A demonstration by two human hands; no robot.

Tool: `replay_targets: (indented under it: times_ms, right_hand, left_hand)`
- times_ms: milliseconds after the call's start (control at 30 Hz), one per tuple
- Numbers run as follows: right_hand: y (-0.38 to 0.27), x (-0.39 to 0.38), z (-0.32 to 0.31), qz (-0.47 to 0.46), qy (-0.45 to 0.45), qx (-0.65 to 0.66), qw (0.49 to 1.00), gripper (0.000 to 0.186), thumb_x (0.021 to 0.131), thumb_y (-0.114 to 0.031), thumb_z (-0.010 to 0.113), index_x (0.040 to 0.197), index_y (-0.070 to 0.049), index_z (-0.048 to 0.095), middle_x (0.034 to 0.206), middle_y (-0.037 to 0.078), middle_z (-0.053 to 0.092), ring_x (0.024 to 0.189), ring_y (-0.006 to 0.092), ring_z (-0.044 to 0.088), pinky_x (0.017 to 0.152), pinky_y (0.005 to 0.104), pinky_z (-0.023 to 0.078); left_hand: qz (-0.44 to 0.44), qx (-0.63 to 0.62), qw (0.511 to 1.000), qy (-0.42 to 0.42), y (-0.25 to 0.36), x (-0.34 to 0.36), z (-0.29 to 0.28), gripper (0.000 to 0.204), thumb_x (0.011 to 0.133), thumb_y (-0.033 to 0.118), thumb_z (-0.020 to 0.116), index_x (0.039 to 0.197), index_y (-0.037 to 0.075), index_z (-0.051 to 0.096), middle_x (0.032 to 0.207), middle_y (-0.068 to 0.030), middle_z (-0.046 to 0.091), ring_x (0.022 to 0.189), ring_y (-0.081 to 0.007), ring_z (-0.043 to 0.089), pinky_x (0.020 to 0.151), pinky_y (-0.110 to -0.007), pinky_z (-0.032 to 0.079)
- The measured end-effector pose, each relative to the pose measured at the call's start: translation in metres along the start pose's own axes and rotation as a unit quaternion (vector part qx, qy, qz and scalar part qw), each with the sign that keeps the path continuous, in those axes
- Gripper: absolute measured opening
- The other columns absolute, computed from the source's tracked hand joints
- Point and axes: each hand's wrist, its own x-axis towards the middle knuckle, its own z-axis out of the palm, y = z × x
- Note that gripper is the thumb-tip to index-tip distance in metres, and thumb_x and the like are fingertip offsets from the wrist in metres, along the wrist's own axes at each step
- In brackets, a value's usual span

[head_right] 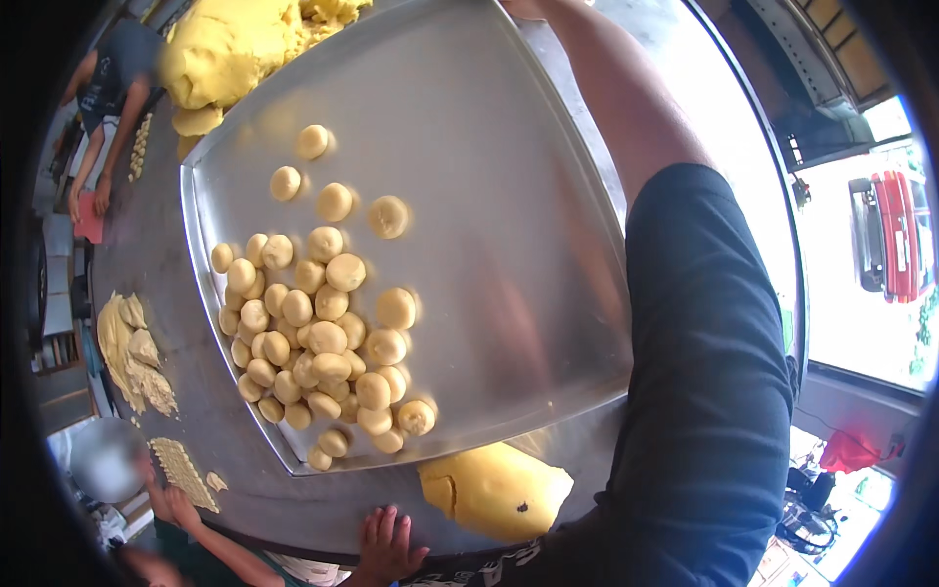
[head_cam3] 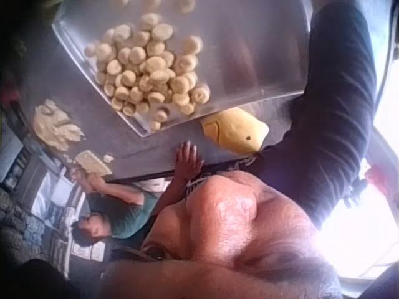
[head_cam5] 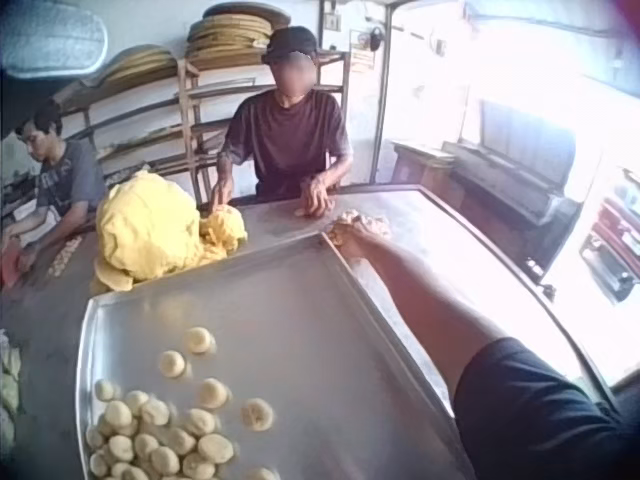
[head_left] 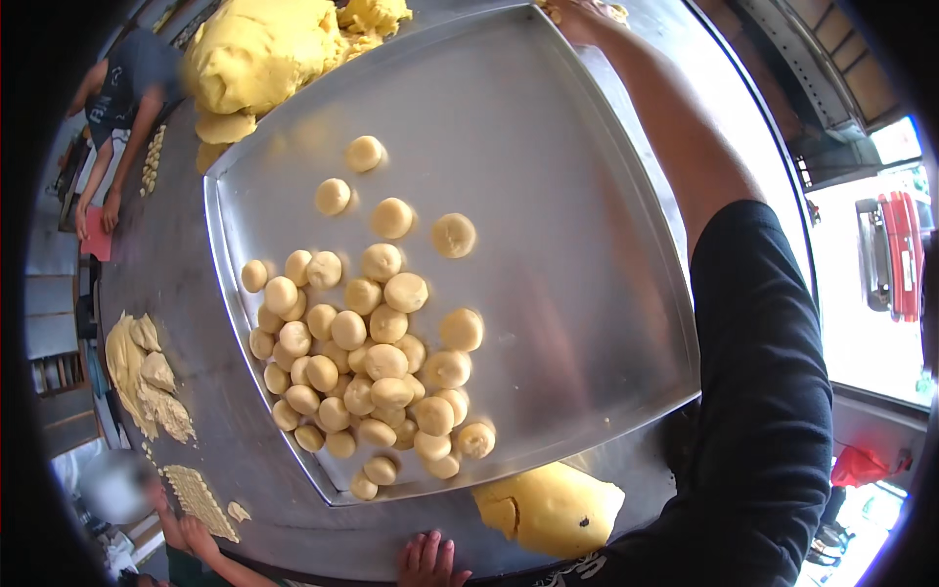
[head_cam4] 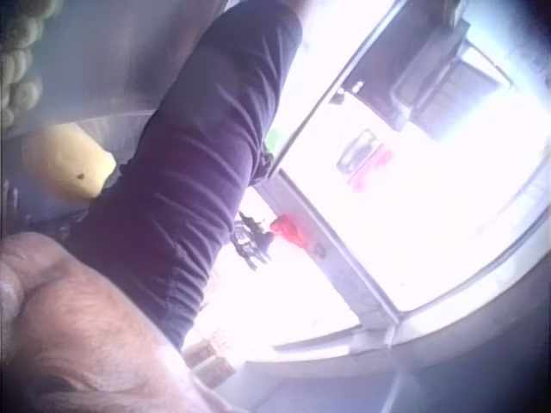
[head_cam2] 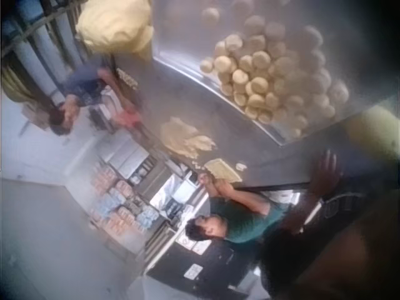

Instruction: The person shapes pieces of yellow dough into small rounds, placing them onto a metal tray alongside several others.

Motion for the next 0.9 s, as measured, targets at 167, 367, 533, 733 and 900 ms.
replay_targets:
  times_ms: [167,367,533,733,900]
  right_hand:
    - [0.014,-0.003,0.017,0.021,-0.014,0.158,0.987,0.072,0.097,-0.04,0.089,0.161,-0.02,0.063,0.151,0.016,0.069,0.139,0.0366,0.068,0.113,0.0522,0.059]
    - [0.063,-0.046,0.0,0.266,0.007,0.626,0.733,0.066,0.099,-0.027,0.093,0.156,-0.013,0.063,0.14,0.013,0.073,0.131,0.0308,0.072,0.107,0.0506,0.064]
    - [0.147,-0.113,-0.062,0.187,0.061,0.791,0.579,0.048,0.112,-0.022,0.078,0.155,-0.011,0.061,0.142,0.012,0.072,0.128,0.0314,0.074,0.11,0.0538,0.064]
    - [0.095,-0.253,-0.198,-0.061,-0.042,0.793,0.604,0.052,0.12,-0.027,0.064,0.168,-0.011,0.051,0.149,0.011,0.069,0.128,0.0244,0.075,0.108,0.0445,0.066]
    - [-0.056,-0.429,-0.262,-0.193,-0.195,0.769,0.578,0.053,0.116,-0.026,0.07,0.163,-0.005,0.057,0.141,0.007,0.072,0.124,0.0188,0.075,0.1,0.0347,0.065]
  left_hand:
    - [0.019,-0.005,1.0,0.012,0.0,-0.009,0.002,0.077,0.111,0.06,0.06,0.164,0.004,0.056,0.172,-0.0283,0.051,0.15,-0.0551,0.054,0.122,-0.07,0.044]
    - [0.029,0.021,0.997,0.068,-0.001,-0.017,0.007,0.075,0.112,0.064,0.057,0.156,0.004,0.057,0.163,-0.0295,0.057,0.144,-0.0534,0.057,0.12,-0.068,0.043]
    - [0.047,0.008,0.995,0.086,0.0,-0.008,0.0,0.075,0.11,0.058,0.063,0.159,0.002,0.055,0.168,-0.0307,0.053,0.149,-0.0532,0.054,0.121,-0.066,0.041]
    - [0.052,0.009,0.988,0.143,0.005,0.0,-0.008,0.078,0.108,0.051,0.067,0.165,0.0,0.054,0.171,-0.0295,0.051,0.153,-0.0502,0.052,0.126,-0.063,0.039]
    - [0.024,-0.067,0.983,0.167,0.016,-0.022,-0.003,0.077,0.105,0.042,0.075,0.166,0.001,0.052,0.175,-0.0301,0.045,0.157,-0.0539,0.046,0.129,-0.064,0.039]
